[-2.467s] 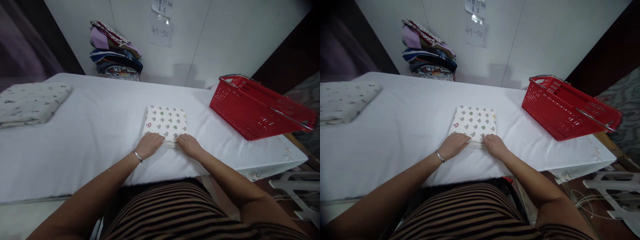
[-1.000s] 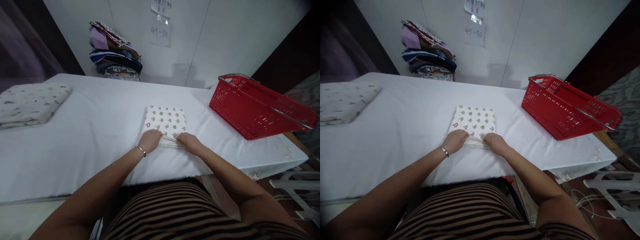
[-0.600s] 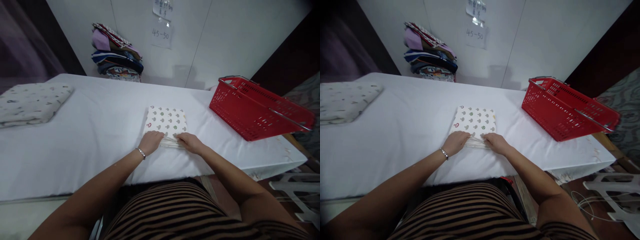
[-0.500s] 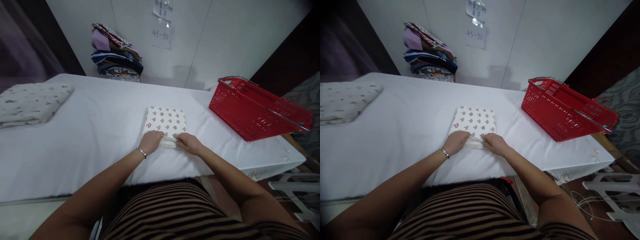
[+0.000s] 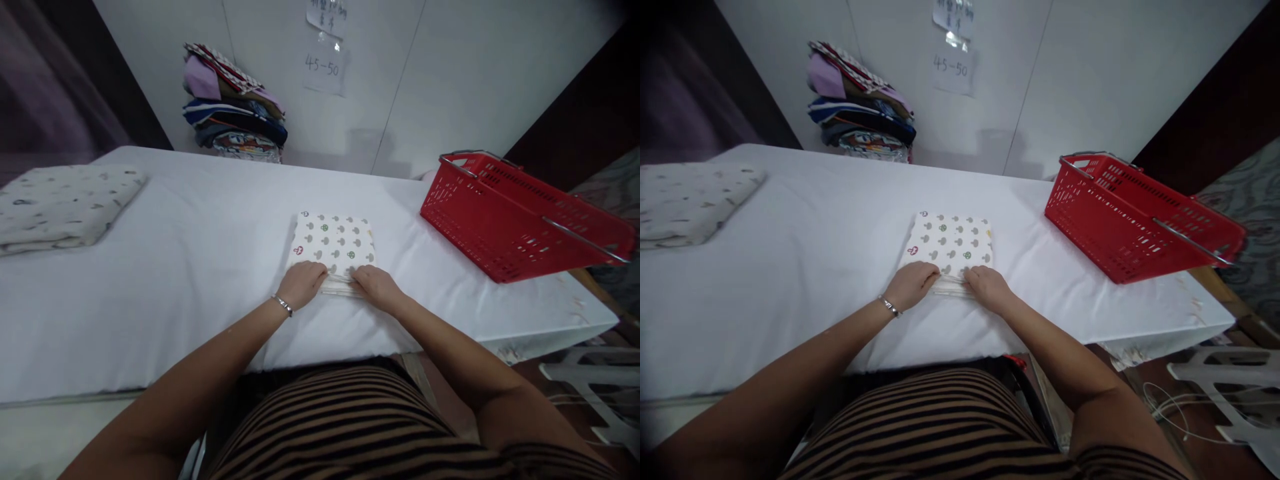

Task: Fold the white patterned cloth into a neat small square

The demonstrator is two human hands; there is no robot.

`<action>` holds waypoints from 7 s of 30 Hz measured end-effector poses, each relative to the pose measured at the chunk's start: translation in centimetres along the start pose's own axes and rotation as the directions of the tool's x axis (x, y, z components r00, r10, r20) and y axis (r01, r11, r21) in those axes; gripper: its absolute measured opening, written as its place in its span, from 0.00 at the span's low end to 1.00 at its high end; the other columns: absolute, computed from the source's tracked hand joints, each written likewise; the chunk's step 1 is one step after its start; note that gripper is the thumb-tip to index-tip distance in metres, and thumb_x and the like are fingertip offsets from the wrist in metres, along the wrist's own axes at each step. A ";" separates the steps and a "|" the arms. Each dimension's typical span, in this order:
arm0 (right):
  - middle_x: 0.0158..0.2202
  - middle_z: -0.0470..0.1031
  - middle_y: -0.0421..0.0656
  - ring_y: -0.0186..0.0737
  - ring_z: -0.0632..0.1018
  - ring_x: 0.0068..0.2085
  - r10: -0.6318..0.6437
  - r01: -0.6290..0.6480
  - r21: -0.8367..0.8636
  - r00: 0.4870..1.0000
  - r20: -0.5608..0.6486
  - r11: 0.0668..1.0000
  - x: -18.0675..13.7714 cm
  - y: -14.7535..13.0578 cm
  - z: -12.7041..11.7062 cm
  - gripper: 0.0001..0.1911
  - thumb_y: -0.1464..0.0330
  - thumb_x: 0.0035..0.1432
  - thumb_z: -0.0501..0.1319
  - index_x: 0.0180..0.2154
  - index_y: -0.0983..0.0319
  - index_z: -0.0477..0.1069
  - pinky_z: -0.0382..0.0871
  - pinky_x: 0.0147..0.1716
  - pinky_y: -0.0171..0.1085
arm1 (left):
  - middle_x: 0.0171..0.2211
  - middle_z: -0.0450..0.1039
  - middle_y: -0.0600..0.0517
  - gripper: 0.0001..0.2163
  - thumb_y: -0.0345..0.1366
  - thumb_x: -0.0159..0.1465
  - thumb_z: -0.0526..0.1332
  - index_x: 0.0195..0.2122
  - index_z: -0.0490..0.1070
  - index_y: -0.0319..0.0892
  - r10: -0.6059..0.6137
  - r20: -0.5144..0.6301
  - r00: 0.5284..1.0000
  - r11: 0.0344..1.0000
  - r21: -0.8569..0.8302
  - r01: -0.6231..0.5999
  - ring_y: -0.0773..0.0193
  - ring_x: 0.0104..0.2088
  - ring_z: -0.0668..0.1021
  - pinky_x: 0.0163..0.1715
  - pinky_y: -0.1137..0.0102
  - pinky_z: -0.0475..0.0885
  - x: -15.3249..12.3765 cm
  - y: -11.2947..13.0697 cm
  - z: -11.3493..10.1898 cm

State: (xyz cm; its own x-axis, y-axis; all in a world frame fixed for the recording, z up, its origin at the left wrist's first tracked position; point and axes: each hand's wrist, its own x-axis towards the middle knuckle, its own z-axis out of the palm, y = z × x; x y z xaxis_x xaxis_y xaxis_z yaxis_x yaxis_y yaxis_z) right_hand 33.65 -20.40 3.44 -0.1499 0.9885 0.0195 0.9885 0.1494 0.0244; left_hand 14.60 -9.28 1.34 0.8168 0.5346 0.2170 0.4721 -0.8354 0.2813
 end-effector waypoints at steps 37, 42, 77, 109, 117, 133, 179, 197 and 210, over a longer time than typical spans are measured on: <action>0.35 0.69 0.46 0.39 0.67 0.37 -0.150 0.156 0.051 0.982 -0.114 0.986 -1.4 0.8 0.9 0.12 0.65 0.64 0.49 0.39 0.64 0.68 0.59 0.37 0.37 | 0.36 0.70 0.50 0.12 0.40 0.65 0.50 0.36 0.72 0.43 0.171 0.037 0.985 0.985 -0.033 -0.169 0.62 0.38 0.70 0.38 0.66 0.63 -0.7 -0.4 -0.6; 0.36 0.69 0.46 0.39 0.67 0.38 -0.109 0.118 0.080 0.989 -0.102 0.990 -1.4 0.7 0.7 0.12 0.64 0.63 0.49 0.38 0.63 0.68 0.59 0.37 0.37 | 0.34 0.70 0.49 0.12 0.38 0.65 0.49 0.33 0.71 0.42 0.128 0.031 0.991 0.991 0.025 -0.128 0.61 0.36 0.70 0.36 0.65 0.63 -0.5 0.2 -0.6; 0.34 0.69 0.45 0.38 0.67 0.35 -0.083 0.083 -0.003 0.994 -0.067 0.997 -0.5 0.4 0.9 0.12 0.67 0.65 0.47 0.36 0.63 0.66 0.56 0.32 0.36 | 0.33 0.72 0.51 0.08 0.38 0.63 0.54 0.32 0.70 0.42 0.024 0.023 0.999 0.991 -0.135 -0.020 0.62 0.37 0.72 0.37 0.66 0.66 -0.1 0.1 -0.8; 0.29 0.66 0.43 0.38 0.64 0.31 -0.184 0.175 -0.069 0.972 -0.146 0.982 -1.3 1.2 2.0 0.11 0.71 0.64 0.47 0.31 0.63 0.64 0.53 0.31 0.37 | 0.40 0.69 0.49 0.09 0.32 0.62 0.52 0.42 0.68 0.43 0.147 -0.049 0.988 0.987 -0.052 -0.150 0.62 0.42 0.69 0.44 0.63 0.63 -3.2 -1.6 -1.5; 0.31 0.68 0.45 0.39 0.65 0.32 -0.167 0.159 -0.054 0.960 -0.225 0.986 -1.7 0.9 2.9 0.11 0.70 0.64 0.48 0.36 0.63 0.68 0.56 0.31 0.37 | 0.39 0.70 0.48 0.11 0.35 0.65 0.49 0.43 0.69 0.41 0.178 -0.098 0.979 0.983 -0.026 -0.181 0.61 0.41 0.69 0.43 0.62 0.64 -3.3 -1.4 -1.7; 0.48 0.69 0.48 0.43 0.70 0.50 0.008 0.142 0.326 0.908 -0.419 0.934 0.6 0.4 0.2 0.17 0.70 0.62 0.50 0.52 0.58 0.64 0.68 0.47 0.44 | 0.58 0.61 0.49 0.19 0.40 0.66 0.49 0.57 0.60 0.43 0.134 -0.068 0.989 0.990 0.051 -0.131 0.58 0.60 0.60 0.60 0.57 0.49 -2.9 0.3 2.0; 0.35 0.79 0.44 0.44 0.79 0.33 0.610 -0.369 0.919 0.699 0.373 -0.138 8.6 6.8 1.6 0.24 0.62 0.47 0.65 0.47 0.61 0.69 0.74 0.31 0.39 | 0.42 0.74 0.44 0.24 0.42 0.50 0.66 0.46 0.68 0.37 -0.461 0.394 0.795 -0.158 -0.918 0.364 0.58 0.40 0.75 0.40 0.65 0.70 0.2 -5.3 -0.9; 0.54 0.67 0.51 0.50 0.64 0.57 0.180 -0.025 0.380 0.908 -0.378 0.925 11.5 4.3 0.6 0.19 0.62 0.56 0.56 0.47 0.62 0.70 0.57 0.56 0.54 | 0.44 0.73 0.42 0.20 0.37 0.54 0.63 0.46 0.65 0.36 -0.451 0.511 0.731 -0.346 -0.856 0.385 0.62 0.37 0.76 0.28 0.72 0.69 -0.6 -2.0 -0.4; 0.59 0.60 0.49 0.46 0.61 0.60 -0.040 0.133 0.514 0.981 -0.189 0.848 11.1 -3.8 2.3 0.25 0.59 0.60 0.53 0.57 0.59 0.61 0.58 0.57 0.51 | 0.30 0.74 0.49 0.13 0.38 0.55 0.61 0.39 0.68 0.38 -0.406 0.577 0.709 -0.450 -0.801 0.395 0.67 0.27 0.76 0.29 0.71 0.71 -1.7 -0.4 -0.2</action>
State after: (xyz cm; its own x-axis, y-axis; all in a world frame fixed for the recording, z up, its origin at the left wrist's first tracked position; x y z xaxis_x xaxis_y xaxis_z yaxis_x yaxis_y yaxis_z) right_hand 28.32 -9.93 1.21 -0.1907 0.9596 0.2067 0.8286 0.2702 -0.4902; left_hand 12.95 -9.84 1.06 0.5785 0.6445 -0.5000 -0.1557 0.6889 0.7079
